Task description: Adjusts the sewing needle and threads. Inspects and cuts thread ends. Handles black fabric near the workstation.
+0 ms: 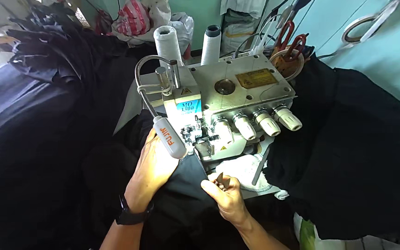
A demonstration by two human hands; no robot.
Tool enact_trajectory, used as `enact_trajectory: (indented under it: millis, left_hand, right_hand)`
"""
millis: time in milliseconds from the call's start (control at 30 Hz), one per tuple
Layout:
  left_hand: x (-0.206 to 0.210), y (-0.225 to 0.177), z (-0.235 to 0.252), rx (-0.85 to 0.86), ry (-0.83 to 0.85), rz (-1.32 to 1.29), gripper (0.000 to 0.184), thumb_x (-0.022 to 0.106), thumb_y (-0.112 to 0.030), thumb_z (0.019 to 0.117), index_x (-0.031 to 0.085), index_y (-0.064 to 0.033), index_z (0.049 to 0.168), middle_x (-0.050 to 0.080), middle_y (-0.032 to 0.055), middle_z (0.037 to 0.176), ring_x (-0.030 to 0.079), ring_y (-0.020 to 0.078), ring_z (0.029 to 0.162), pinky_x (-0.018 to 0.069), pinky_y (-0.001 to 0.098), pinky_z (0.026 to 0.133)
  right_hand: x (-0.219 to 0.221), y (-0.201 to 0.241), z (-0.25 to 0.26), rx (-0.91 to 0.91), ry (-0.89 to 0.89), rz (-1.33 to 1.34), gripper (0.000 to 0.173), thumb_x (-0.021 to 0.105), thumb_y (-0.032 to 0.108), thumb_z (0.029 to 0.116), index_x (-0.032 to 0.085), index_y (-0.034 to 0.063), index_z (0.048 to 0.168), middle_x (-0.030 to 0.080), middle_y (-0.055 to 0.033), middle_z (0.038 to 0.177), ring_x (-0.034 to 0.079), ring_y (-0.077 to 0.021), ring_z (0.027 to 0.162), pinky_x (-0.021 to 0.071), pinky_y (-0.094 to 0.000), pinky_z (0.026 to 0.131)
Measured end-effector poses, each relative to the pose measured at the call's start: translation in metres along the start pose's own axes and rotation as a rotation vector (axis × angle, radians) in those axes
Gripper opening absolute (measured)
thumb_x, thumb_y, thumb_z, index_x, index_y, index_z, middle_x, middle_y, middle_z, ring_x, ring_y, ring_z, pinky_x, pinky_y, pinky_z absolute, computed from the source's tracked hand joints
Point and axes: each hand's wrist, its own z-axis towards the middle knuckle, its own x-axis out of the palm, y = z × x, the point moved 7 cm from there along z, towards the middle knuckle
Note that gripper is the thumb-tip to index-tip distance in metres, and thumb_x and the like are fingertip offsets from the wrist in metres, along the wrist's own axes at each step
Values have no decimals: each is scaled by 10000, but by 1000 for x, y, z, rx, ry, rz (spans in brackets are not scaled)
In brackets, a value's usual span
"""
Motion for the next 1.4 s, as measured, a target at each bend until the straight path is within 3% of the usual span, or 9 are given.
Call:
enact_trajectory:
  millis: [133,467,700,767,867,967,1067,1267,1400]
  left_hand:
    - [0,10,5,-26,-26,-33,401,610,-288,894,661,32,1129,673,211,1154,632,340,1147,494,521,958]
    - [0,17,11,-27,-24,-47,411,652,-279,882,662,40,1140,667,224,1181,620,367,1173,477,556,981]
    - [-8,25,24,-75,19,-112,436,684,-177,937,584,33,1306,644,262,1236,612,415,1194,446,615,1020]
    - [-14,24,26,-47,-42,-184,435,704,-97,915,558,14,1309,640,262,1214,635,417,1123,484,616,952]
    - [-30,13,17,150,-301,-142,315,684,-78,918,605,40,1199,671,210,1160,643,319,1122,457,501,1027]
    - [-38,-17,-27,335,-523,-48,159,687,-126,930,659,22,979,714,186,1070,653,280,1151,362,512,1128]
    - [-17,-47,-89,368,-491,-59,70,665,-216,986,691,-153,977,700,19,1061,603,143,1170,296,444,1152]
    - [24,-67,-141,306,-430,-96,97,649,-286,996,695,-209,1033,684,-44,1053,585,101,1149,217,428,1169]
    - [29,-75,-145,276,-454,-36,85,661,-257,988,699,-186,1014,694,-25,1024,607,106,1106,228,439,1156]
  right_hand:
    - [5,5,4,-28,-4,-18,223,651,36,882,603,131,686,517,143,612,456,112,575,373,-72,539]
    - [10,6,3,15,35,-49,255,638,19,883,575,120,658,478,140,579,414,112,537,336,-75,505]
    - [15,2,10,79,-6,-61,283,633,14,880,566,135,632,454,146,557,399,101,508,328,-90,483]
    - [16,1,10,87,-18,-63,276,634,8,881,576,123,637,457,141,554,401,98,504,333,-90,481]
    - [15,4,6,113,18,-65,279,628,2,887,576,121,640,462,142,565,406,97,515,340,-91,493]
    - [0,11,-5,213,79,-11,152,581,63,952,713,52,877,653,119,724,558,84,600,473,-117,548]
    - [-16,13,-19,368,106,110,328,409,124,1037,690,-10,1141,721,79,836,561,60,581,459,-127,500]
    - [-26,28,-29,287,159,60,301,497,9,959,669,-63,1195,742,34,994,537,80,590,450,-106,507]
    - [-19,39,-33,182,229,23,442,615,-90,816,585,-151,1253,755,36,954,645,60,762,529,-118,660]
